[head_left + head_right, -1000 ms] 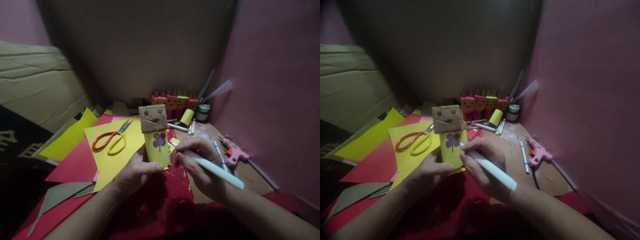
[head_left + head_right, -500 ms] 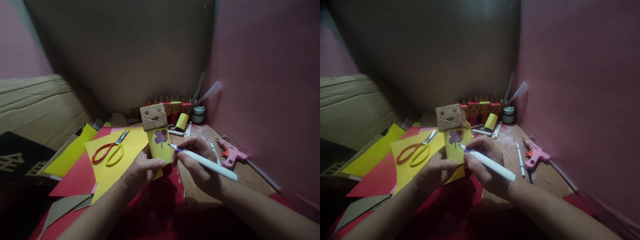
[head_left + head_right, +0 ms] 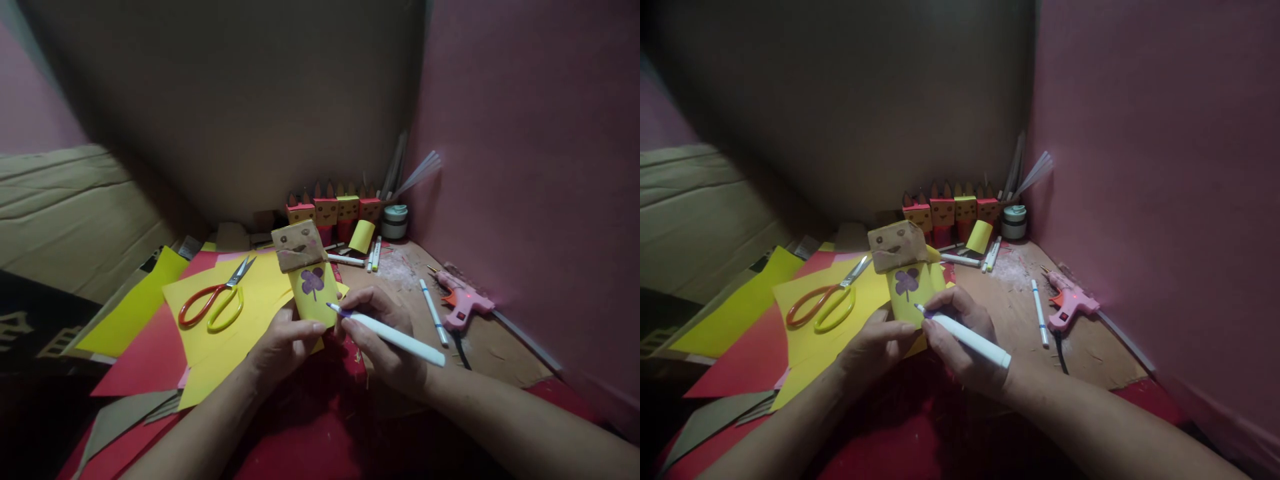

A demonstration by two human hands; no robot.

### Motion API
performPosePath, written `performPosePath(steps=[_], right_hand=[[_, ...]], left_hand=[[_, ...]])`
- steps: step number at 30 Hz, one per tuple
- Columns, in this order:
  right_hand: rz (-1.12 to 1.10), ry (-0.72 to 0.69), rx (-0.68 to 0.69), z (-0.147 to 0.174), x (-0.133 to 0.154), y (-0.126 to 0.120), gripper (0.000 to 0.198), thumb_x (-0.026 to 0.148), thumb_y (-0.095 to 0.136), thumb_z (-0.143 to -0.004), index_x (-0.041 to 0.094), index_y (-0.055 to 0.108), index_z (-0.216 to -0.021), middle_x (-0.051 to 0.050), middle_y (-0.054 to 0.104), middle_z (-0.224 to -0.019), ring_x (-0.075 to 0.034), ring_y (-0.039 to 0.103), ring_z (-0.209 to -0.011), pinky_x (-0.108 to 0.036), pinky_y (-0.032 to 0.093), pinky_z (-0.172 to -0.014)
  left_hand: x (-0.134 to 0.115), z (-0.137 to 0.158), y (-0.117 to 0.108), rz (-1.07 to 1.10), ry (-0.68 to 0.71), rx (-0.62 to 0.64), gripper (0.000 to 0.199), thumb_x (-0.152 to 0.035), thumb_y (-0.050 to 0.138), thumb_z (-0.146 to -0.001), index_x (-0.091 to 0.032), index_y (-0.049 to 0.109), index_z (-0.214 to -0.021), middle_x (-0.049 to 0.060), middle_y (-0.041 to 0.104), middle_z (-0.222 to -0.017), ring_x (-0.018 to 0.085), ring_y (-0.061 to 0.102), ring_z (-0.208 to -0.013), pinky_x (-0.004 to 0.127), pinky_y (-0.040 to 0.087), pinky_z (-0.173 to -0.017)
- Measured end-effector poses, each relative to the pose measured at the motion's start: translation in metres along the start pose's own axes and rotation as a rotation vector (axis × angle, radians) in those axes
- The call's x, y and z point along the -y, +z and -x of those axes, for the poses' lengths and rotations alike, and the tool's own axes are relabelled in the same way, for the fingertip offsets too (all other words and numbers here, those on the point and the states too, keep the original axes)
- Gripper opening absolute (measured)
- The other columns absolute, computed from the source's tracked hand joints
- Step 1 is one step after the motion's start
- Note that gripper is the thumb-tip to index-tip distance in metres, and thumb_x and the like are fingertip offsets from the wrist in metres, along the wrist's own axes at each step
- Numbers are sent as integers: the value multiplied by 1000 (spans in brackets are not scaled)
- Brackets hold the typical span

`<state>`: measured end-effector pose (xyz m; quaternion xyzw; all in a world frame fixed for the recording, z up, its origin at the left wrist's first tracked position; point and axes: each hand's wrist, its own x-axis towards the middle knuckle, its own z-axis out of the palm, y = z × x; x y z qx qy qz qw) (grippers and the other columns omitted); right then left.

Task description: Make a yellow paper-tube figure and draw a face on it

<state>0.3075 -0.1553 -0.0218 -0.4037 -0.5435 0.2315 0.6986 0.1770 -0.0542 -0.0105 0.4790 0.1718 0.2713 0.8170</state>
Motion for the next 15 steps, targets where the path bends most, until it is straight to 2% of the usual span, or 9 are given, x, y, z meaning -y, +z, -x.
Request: performPosePath(steps=[4,8,12,15], right_hand=[[89,-41,-37,1,-2,1,6,21,62,-90,22,58,-94,4,57,-64,-13,55,-54,-24,41,-47],[141,-59,-71,-1,-3,1,11,18,62,-90,23,55,-98,5,60,-64,-13,58,-53,-24,46,-49],[239,-120,-100,-4,-5,-2,11,18,66,-88,22,59,-94,4,64,-69,-11,60,-54,-23,49,-52],[269,-135,-89,-4,-4,-3,10,18,68,-88,22,61,-92,4,64,-71,-10,60,-55,-22,48,-53]], left_hand=[[1,-1,-1,-1,12,13,46,-15,83,-63,-11,76,-109,14,81,-98,35,75,-98,42,59,-91],[3,0,-3,-9,29,18,45,-14,83,-64,-12,75,-108,14,80,-99,32,75,-96,41,58,-92],[6,-2,-4,7,53,34,55,-13,84,-63,-14,72,-116,12,79,-102,30,74,-96,41,58,-93],[8,-3,-3,5,63,57,50,-13,84,-62,-14,74,-111,12,79,-102,30,74,-98,41,56,-96]])
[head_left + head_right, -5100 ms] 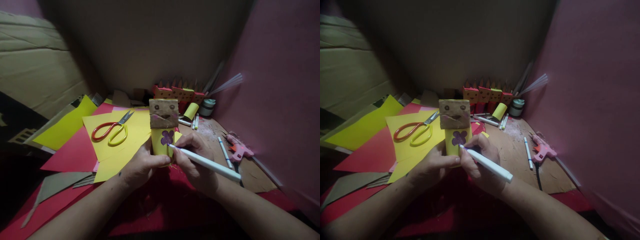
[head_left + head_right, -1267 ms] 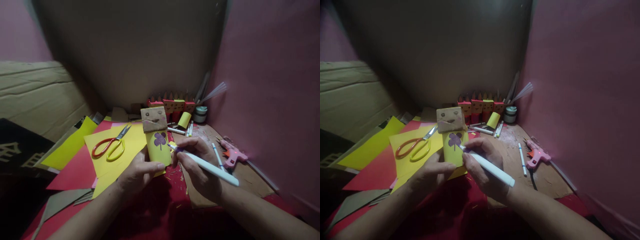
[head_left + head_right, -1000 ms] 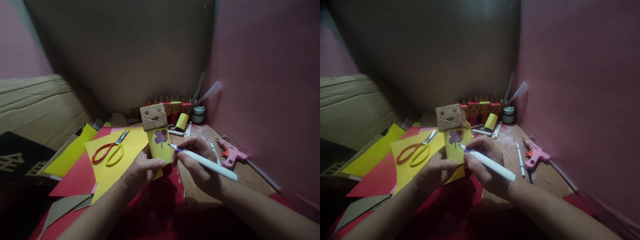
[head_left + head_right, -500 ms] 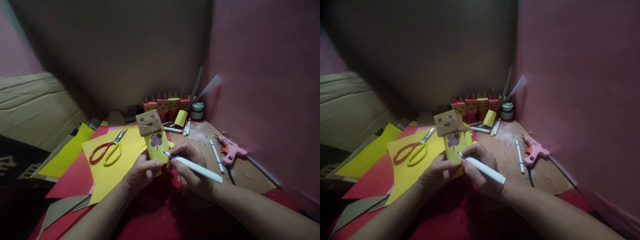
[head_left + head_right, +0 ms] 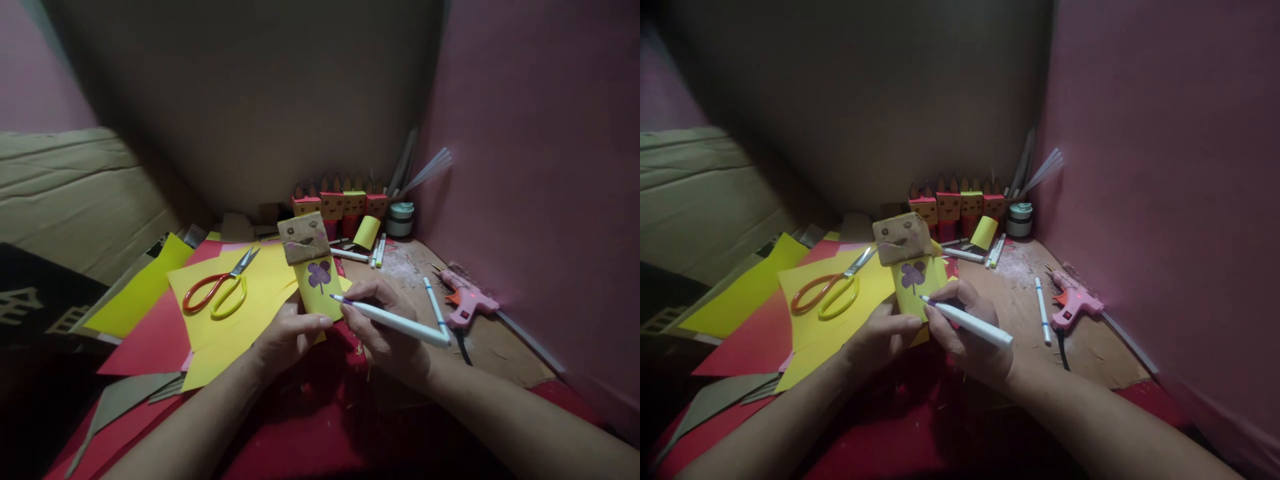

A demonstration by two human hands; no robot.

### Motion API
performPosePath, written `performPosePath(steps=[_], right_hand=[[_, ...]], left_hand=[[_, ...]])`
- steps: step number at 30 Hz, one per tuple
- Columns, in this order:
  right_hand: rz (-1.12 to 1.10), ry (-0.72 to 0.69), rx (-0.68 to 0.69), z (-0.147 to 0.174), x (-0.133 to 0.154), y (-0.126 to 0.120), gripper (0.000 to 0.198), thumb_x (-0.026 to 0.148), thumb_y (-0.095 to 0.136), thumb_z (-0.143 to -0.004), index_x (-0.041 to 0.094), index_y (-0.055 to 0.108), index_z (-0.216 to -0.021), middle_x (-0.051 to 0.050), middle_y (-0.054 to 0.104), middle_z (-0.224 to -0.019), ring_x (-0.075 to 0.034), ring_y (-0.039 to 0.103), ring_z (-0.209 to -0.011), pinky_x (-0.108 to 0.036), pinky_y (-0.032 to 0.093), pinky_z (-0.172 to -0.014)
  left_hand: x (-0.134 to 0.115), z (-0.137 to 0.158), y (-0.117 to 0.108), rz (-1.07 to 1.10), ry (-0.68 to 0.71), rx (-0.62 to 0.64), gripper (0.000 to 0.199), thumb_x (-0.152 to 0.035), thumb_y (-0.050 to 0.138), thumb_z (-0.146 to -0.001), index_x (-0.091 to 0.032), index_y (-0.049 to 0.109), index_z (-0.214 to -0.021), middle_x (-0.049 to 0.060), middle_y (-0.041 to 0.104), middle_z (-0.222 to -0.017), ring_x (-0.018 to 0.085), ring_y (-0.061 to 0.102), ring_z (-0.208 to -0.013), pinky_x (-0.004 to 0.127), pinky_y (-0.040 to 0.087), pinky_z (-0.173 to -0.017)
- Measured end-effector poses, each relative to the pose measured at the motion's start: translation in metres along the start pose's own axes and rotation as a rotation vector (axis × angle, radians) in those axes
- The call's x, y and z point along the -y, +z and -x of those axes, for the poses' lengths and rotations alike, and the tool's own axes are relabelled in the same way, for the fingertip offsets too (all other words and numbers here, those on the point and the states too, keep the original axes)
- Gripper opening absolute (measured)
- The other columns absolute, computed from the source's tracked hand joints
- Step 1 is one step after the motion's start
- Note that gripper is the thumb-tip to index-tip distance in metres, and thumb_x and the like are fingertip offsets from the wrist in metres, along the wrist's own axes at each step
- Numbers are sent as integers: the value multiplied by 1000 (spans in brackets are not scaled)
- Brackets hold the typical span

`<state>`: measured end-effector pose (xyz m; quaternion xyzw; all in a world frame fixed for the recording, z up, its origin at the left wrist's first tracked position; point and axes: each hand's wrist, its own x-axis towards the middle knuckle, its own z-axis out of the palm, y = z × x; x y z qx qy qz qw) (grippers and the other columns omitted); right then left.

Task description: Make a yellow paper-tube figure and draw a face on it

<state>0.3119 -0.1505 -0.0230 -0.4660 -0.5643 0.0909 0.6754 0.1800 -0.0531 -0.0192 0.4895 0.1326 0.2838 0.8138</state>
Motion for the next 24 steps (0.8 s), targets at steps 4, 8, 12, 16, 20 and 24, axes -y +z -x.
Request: performPosePath(steps=[4,8,12,16,20,24], right_hand=[[-68,60,19,2,4,-2,7,21,66,-92,23,60,-93,5,61,-69,-11,56,-55,-23,46,-51],[-209,126,35,5,6,-4,4,25,62,-97,24,60,-93,3,58,-69,-13,57,-59,-24,45,-50],[-226,131,52,5,8,-4,4,24,62,-97,25,61,-93,4,58,-68,-12,53,-55,-23,45,-49],[-165,126,59,4,12,-3,4,23,62,-95,25,61,-92,5,57,-67,-11,51,-53,-22,44,-48],[-155,137,67,4,11,-3,4,22,62,-94,25,60,-93,5,56,-65,-11,50,-51,-23,42,-47],[-170,157,71,4,9,-3,8,20,61,-93,26,58,-95,5,56,-65,-12,50,-51,-23,42,-46]], left_hand=[[0,2,0,15,-2,3,48,-13,85,-61,-15,74,-108,11,79,-99,29,73,-94,39,57,-90],[1,5,1,-4,21,26,44,-14,87,-59,-16,76,-102,8,77,-93,26,72,-87,36,56,-81],[3,5,-2,15,8,64,46,-15,89,-59,-18,78,-104,8,77,-93,26,71,-87,36,56,-81],[4,5,-4,29,-5,86,56,-16,91,-60,-20,76,-114,10,77,-103,30,71,-95,37,56,-83],[3,6,-2,16,-12,94,45,-16,91,-62,-19,78,-105,10,78,-101,28,72,-94,35,57,-82],[1,6,-1,45,-20,80,45,-15,90,-62,-18,77,-105,9,78,-97,27,72,-90,36,58,-83]])
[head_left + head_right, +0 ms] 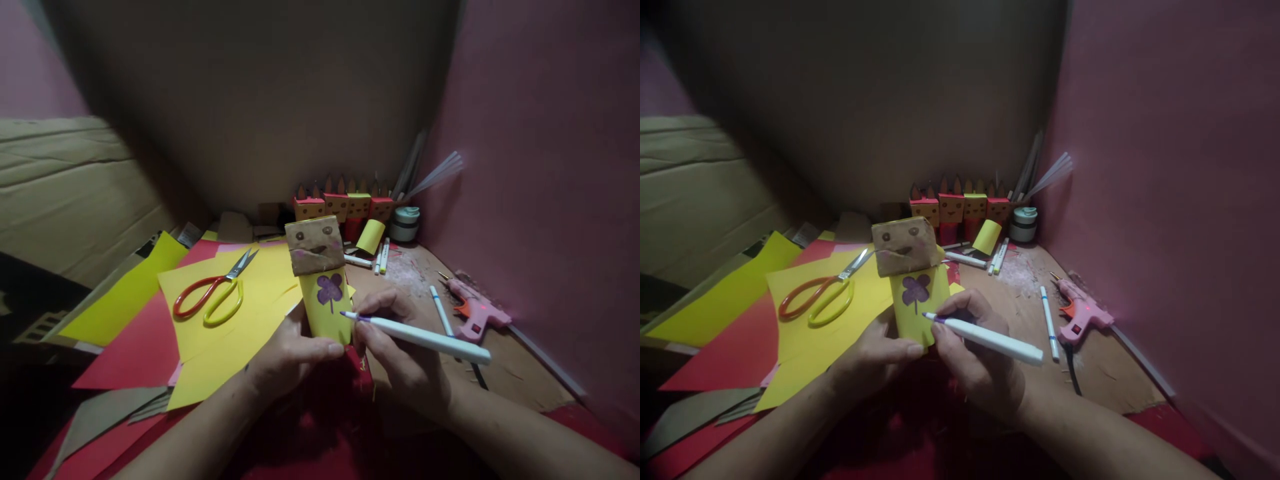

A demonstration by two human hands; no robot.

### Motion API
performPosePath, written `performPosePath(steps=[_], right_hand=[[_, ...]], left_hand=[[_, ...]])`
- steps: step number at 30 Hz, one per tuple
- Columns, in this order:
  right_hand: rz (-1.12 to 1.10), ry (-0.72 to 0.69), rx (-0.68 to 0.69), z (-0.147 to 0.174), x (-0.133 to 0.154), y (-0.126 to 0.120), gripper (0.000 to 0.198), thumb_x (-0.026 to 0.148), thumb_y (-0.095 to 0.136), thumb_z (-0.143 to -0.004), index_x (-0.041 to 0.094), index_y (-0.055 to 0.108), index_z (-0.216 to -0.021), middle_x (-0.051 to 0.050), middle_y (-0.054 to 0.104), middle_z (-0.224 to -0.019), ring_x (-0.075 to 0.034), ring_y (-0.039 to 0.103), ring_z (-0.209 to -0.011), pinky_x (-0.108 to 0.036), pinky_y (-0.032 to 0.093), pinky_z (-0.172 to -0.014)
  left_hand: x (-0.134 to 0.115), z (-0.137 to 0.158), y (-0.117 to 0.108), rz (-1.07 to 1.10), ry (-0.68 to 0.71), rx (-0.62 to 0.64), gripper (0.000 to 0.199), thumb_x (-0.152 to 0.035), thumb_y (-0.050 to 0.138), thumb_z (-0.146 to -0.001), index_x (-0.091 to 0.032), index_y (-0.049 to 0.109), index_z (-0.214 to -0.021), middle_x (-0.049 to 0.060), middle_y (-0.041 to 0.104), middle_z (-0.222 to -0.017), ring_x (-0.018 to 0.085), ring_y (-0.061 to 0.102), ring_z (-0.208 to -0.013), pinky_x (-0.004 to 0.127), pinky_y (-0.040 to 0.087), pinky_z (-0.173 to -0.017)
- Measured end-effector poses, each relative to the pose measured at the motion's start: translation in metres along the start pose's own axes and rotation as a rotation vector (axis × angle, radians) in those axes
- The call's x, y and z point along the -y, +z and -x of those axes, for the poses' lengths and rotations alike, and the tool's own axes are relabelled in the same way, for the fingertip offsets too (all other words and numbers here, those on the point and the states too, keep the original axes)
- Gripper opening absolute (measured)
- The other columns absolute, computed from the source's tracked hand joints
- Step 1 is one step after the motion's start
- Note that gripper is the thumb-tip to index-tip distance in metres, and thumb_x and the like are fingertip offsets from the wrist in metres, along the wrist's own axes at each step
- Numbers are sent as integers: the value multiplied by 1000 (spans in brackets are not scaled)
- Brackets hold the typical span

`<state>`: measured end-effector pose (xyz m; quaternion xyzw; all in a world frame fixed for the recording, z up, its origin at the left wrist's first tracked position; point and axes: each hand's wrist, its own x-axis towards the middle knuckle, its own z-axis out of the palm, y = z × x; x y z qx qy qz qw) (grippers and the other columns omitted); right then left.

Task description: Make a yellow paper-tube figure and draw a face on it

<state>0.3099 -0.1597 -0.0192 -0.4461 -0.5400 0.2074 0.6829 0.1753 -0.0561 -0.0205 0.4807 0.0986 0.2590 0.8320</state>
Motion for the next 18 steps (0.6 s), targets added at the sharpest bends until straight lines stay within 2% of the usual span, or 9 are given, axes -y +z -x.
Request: performPosePath(steps=[4,9,18], right_hand=[[-15,22,26,-1,2,1,9,21,60,-90,26,54,-94,5,55,-63,-13,49,-51,-24,41,-45],[49,9,0,0,0,2,9,22,63,-89,25,55,-90,4,56,-64,-12,49,-51,-25,40,-48],[117,62,-16,3,-4,3,11,30,65,-88,24,56,-85,4,53,-61,-12,46,-51,-26,38,-50]], left_hand=[[1,0,-1,-1,-10,-5,50,-14,90,-61,-17,75,-109,10,78,-99,28,72,-92,39,58,-87],[4,-2,-6,-7,11,-7,52,-13,91,-63,-18,75,-111,6,76,-96,23,71,-88,34,59,-82],[4,0,-6,-15,11,-5,48,-13,92,-61,-18,74,-105,7,75,-95,24,71,-89,33,60,-79]])
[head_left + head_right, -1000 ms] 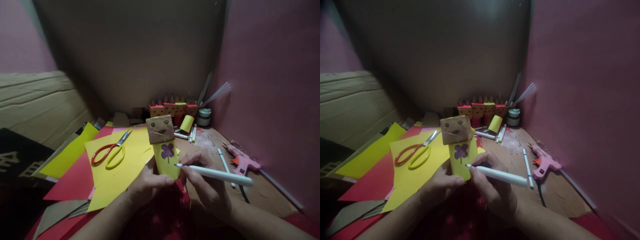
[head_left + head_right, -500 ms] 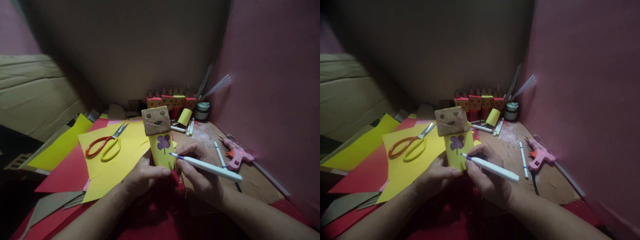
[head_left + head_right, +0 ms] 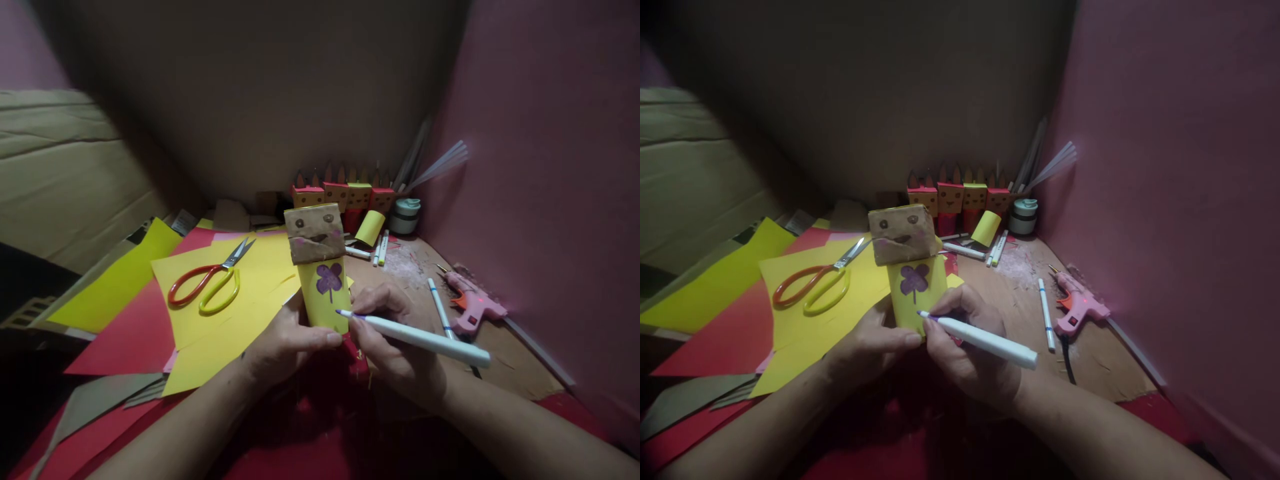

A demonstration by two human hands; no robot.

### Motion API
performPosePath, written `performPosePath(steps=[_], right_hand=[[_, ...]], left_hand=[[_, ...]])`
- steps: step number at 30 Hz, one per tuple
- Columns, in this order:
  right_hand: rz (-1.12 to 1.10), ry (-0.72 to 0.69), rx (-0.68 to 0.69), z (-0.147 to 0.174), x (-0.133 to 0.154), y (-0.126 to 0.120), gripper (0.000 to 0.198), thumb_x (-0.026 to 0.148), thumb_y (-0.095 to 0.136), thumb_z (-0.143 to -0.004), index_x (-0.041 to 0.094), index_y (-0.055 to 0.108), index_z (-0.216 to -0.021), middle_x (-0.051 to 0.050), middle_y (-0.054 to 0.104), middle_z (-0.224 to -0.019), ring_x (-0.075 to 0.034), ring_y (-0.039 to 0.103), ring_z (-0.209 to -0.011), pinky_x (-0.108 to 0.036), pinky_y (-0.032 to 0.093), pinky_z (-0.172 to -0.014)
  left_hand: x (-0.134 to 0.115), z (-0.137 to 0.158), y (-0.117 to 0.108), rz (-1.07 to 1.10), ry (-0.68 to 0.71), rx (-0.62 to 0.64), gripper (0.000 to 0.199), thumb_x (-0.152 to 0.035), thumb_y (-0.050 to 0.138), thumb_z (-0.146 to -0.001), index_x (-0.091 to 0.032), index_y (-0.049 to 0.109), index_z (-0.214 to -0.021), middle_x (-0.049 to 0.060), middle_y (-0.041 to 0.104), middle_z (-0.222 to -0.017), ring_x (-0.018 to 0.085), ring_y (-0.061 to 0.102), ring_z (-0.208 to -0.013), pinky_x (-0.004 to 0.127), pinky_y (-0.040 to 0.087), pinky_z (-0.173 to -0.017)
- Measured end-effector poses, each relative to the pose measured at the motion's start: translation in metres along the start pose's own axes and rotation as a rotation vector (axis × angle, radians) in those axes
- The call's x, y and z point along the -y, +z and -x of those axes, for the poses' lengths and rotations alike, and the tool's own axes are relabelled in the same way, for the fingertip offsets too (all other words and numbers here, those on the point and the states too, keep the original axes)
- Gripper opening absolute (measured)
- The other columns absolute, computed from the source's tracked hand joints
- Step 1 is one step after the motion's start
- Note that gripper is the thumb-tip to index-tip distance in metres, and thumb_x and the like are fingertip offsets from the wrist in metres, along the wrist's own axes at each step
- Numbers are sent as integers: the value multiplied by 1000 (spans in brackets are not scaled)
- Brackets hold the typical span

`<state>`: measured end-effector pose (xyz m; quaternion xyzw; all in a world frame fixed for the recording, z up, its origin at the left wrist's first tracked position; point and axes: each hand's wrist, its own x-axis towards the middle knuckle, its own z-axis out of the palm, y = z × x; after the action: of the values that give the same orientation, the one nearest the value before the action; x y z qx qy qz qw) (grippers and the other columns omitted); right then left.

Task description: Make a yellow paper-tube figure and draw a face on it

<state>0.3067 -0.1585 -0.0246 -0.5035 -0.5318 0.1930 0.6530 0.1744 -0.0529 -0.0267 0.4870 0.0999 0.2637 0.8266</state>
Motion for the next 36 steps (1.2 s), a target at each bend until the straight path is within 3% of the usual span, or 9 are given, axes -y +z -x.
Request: performPosePath(steps=[12,22,36], right_hand=[[32,-125,19,-1,1,-3,9,24,63,-91,25,55,-88,5,53,-66,-12,49,-54,-26,39,-51],[30,-142,49,-2,1,-2,9,22,62,-90,25,53,-87,3,57,-70,-14,54,-60,-29,45,-55],[102,-159,3,-2,4,-1,12,18,63,-88,24,53,-86,7,51,-62,-10,47,-50,-23,39,-46]], left_hand=[[-1,-2,0,-27,20,86,45,-16,89,-65,-19,74,-108,6,72,-95,22,67,-88,32,56,-78],[-2,-2,3,-55,8,29,46,-17,91,-61,-16,72,-103,6,71,-92,22,67,-86,33,56,-77],[-3,-1,4,-57,-7,12,51,-16,91,-62,-17,70,-109,7,70,-100,24,68,-94,34,57,-83]])
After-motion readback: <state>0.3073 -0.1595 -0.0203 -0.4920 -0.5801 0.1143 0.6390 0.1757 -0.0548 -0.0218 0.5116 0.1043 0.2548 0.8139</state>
